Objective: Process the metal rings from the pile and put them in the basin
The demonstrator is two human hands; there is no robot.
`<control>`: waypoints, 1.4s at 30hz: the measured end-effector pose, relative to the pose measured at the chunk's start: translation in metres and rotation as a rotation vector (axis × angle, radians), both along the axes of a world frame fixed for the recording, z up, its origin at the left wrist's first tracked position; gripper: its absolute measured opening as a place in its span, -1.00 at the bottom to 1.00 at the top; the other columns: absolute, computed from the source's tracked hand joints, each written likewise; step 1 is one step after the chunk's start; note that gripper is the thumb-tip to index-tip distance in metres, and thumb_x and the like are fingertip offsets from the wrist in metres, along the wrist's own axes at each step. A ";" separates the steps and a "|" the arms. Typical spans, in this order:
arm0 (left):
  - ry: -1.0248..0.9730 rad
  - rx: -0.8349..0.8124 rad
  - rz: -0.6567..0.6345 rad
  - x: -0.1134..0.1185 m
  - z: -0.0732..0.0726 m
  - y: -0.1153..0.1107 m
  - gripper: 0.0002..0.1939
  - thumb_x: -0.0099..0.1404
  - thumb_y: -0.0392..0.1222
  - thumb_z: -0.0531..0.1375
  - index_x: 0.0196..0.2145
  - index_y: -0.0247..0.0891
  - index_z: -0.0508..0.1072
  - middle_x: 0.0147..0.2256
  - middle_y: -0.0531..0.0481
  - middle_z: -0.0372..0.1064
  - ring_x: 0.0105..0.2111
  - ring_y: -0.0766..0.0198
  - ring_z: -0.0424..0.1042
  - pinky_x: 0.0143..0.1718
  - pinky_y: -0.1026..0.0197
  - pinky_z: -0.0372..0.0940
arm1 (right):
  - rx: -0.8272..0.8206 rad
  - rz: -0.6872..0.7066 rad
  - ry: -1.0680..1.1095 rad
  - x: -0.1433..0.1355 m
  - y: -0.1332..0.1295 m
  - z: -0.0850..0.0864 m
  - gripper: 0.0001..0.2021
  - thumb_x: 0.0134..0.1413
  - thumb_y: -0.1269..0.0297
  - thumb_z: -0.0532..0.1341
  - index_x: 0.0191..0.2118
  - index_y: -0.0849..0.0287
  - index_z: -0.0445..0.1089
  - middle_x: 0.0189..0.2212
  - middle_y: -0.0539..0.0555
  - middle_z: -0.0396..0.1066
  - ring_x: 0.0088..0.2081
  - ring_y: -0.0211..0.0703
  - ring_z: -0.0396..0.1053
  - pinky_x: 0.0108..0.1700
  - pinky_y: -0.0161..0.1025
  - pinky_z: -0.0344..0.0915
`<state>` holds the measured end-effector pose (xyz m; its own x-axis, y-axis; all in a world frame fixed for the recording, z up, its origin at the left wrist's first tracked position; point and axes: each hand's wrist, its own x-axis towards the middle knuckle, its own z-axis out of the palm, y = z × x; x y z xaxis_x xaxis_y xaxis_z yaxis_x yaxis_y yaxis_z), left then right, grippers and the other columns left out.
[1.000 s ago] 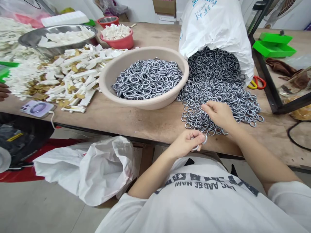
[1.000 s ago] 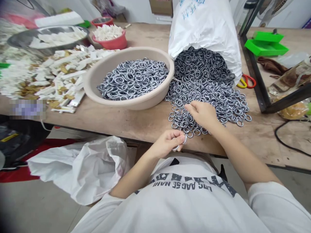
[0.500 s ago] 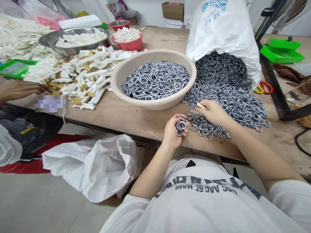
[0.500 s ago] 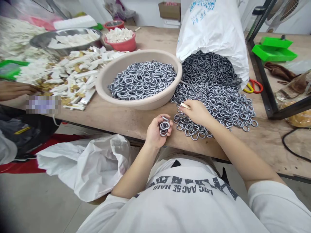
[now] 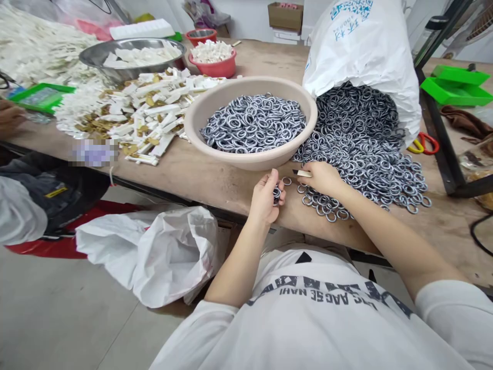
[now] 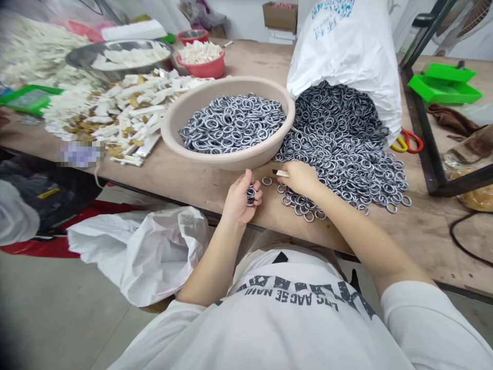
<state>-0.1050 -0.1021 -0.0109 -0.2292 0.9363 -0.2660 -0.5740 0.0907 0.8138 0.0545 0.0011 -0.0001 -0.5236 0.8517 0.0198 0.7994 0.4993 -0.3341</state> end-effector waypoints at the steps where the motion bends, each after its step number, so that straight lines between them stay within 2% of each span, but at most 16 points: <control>1: 0.057 0.016 0.017 -0.001 -0.001 0.000 -0.52 0.11 0.18 0.36 -0.38 -0.24 0.29 -0.55 0.19 0.21 -0.70 0.52 0.17 -0.75 0.42 -0.06 | -0.046 0.000 0.079 0.003 0.000 0.003 -0.78 0.11 0.11 0.27 -0.24 0.13 0.53 -0.31 0.11 0.53 -0.29 -0.07 0.42 -0.25 -0.21 0.20; 4: 0.180 0.028 -0.050 0.008 -0.004 -0.001 -0.52 0.15 0.22 0.32 -0.30 -0.28 0.41 -0.55 0.15 0.23 -0.69 0.52 0.18 -0.74 0.41 -0.06 | -0.291 0.030 0.472 0.017 -0.012 0.013 -0.80 0.11 0.13 0.28 -0.28 0.17 0.47 -0.48 -0.01 0.42 -0.47 -0.24 0.28 -0.38 -0.28 0.17; 6: 0.172 0.016 -0.193 0.022 -0.005 -0.004 -0.52 0.16 0.24 0.30 -0.30 -0.28 0.41 -0.54 0.13 0.26 -0.68 0.51 0.20 -0.74 0.41 -0.06 | -0.454 0.054 0.765 0.024 -0.029 0.016 -0.77 0.10 0.09 0.30 -0.28 0.16 0.42 -0.49 -0.06 0.38 -0.51 -0.29 0.26 -0.41 -0.30 0.21; 8: 0.091 0.014 -0.319 0.038 -0.005 -0.008 -0.51 0.17 0.26 0.28 -0.34 -0.26 0.35 -0.53 0.12 0.27 -0.68 0.48 0.21 -0.74 0.41 -0.06 | -0.532 0.045 0.981 0.029 -0.046 0.016 -0.75 0.05 0.08 0.35 -0.29 0.13 0.39 -0.46 -0.06 0.40 -0.49 -0.27 0.33 -0.38 -0.26 0.31; 11: -0.017 0.032 -0.404 0.056 0.000 -0.013 -0.52 0.18 0.25 0.28 -0.33 -0.24 0.32 -0.55 0.14 0.23 -0.68 0.47 0.20 -0.73 0.40 -0.04 | -0.561 -0.012 1.125 0.034 -0.063 0.009 -0.73 0.00 0.08 0.40 -0.29 0.10 0.37 -0.45 -0.07 0.40 -0.53 -0.24 0.40 -0.42 -0.23 0.38; 14: -0.078 0.037 -0.490 0.063 0.005 -0.015 -0.54 0.19 0.22 0.29 -0.32 -0.26 0.33 -0.54 0.13 0.22 -0.67 0.47 0.19 -0.72 0.40 -0.03 | -0.561 -0.042 1.157 0.039 -0.066 0.002 -0.72 0.03 0.05 0.38 -0.27 0.11 0.40 -0.44 -0.06 0.40 -0.59 -0.27 0.38 -0.55 -0.28 0.34; 17: -0.122 0.033 -0.498 0.065 0.007 -0.015 -0.53 0.17 0.20 0.31 -0.34 -0.25 0.30 -0.55 0.15 0.19 -0.68 0.48 0.18 -0.72 0.39 -0.04 | -0.566 -0.035 1.165 0.042 -0.065 -0.002 -0.70 0.05 0.01 0.37 -0.26 0.11 0.42 -0.44 -0.05 0.40 -0.56 -0.28 0.39 -0.54 -0.30 0.36; 21: -0.021 0.044 -0.357 0.065 0.007 -0.016 -0.55 0.16 0.19 0.32 -0.35 -0.23 0.28 -0.57 0.18 0.19 -0.69 0.49 0.19 -0.72 0.40 -0.03 | -0.533 -0.006 1.132 0.042 -0.069 -0.001 -0.65 -0.02 -0.01 0.40 -0.20 0.08 0.44 -0.35 -0.01 0.42 -0.46 -0.21 0.42 -0.40 -0.20 0.44; 23: 0.019 0.040 -0.329 0.065 0.007 -0.016 -0.57 0.19 0.17 0.30 -0.33 -0.22 0.28 -0.57 0.18 0.20 -0.69 0.47 0.20 -0.72 0.40 -0.02 | -0.457 -0.020 1.075 0.041 -0.070 0.000 -0.64 -0.03 -0.03 0.40 -0.19 0.07 0.44 -0.31 0.01 0.42 -0.42 -0.19 0.42 -0.37 -0.19 0.42; 26: 0.008 0.071 -0.324 0.065 0.007 -0.017 -0.59 0.22 0.16 0.28 -0.36 -0.22 0.27 -0.58 0.18 0.19 -0.70 0.48 0.19 -0.71 0.39 -0.02 | -0.318 -0.046 0.970 0.042 -0.070 0.003 -0.68 0.13 -0.06 0.28 -0.20 0.10 0.46 -0.31 0.04 0.42 -0.35 -0.16 0.39 -0.31 -0.20 0.36; 29: -0.004 0.115 -0.297 0.063 0.007 -0.017 -0.58 0.23 0.16 0.27 -0.41 -0.23 0.24 -0.58 0.18 0.17 -0.69 0.49 0.18 -0.70 0.38 -0.03 | -0.172 -0.050 0.780 0.048 -0.072 0.012 -0.67 0.23 -0.06 0.18 -0.23 0.13 0.43 -0.40 0.02 0.40 -0.37 -0.18 0.34 -0.30 -0.24 0.25; 32: -0.021 0.096 -0.275 0.063 0.007 -0.016 -0.60 0.23 0.14 0.27 -0.40 -0.23 0.26 -0.59 0.18 0.18 -0.70 0.48 0.19 -0.71 0.37 -0.02 | 0.037 0.039 0.465 0.056 -0.080 0.020 -0.65 0.26 -0.05 0.15 -0.35 0.14 0.40 -0.44 0.02 0.38 -0.38 -0.20 0.28 -0.31 -0.25 0.12; 35: -0.041 0.061 -0.259 0.065 0.007 -0.017 -0.62 0.22 0.13 0.29 -0.38 -0.22 0.28 -0.59 0.18 0.20 -0.71 0.47 0.19 -0.73 0.37 -0.02 | 0.169 0.104 0.313 0.059 -0.087 0.022 -0.60 0.31 -0.06 0.09 -0.40 0.15 0.36 -0.42 0.03 0.38 -0.39 -0.22 0.26 -0.33 -0.24 0.03; 42: -0.060 0.071 -0.286 0.064 0.006 -0.016 -0.59 0.16 0.14 0.33 -0.37 -0.22 0.30 -0.61 0.19 0.19 -0.72 0.46 0.18 -0.72 0.36 0.01 | 0.133 0.094 0.290 0.055 -0.093 0.023 -0.56 0.31 -0.09 0.06 -0.45 0.13 0.32 -0.42 0.02 0.39 -0.38 -0.23 0.28 -0.33 -0.25 0.02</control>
<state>-0.0408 -0.1180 -0.0048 0.0603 0.9773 -0.2029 -0.5805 0.1997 0.7894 0.1098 -0.0923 0.0226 -0.5559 0.7801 0.2870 0.6290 0.6206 -0.4682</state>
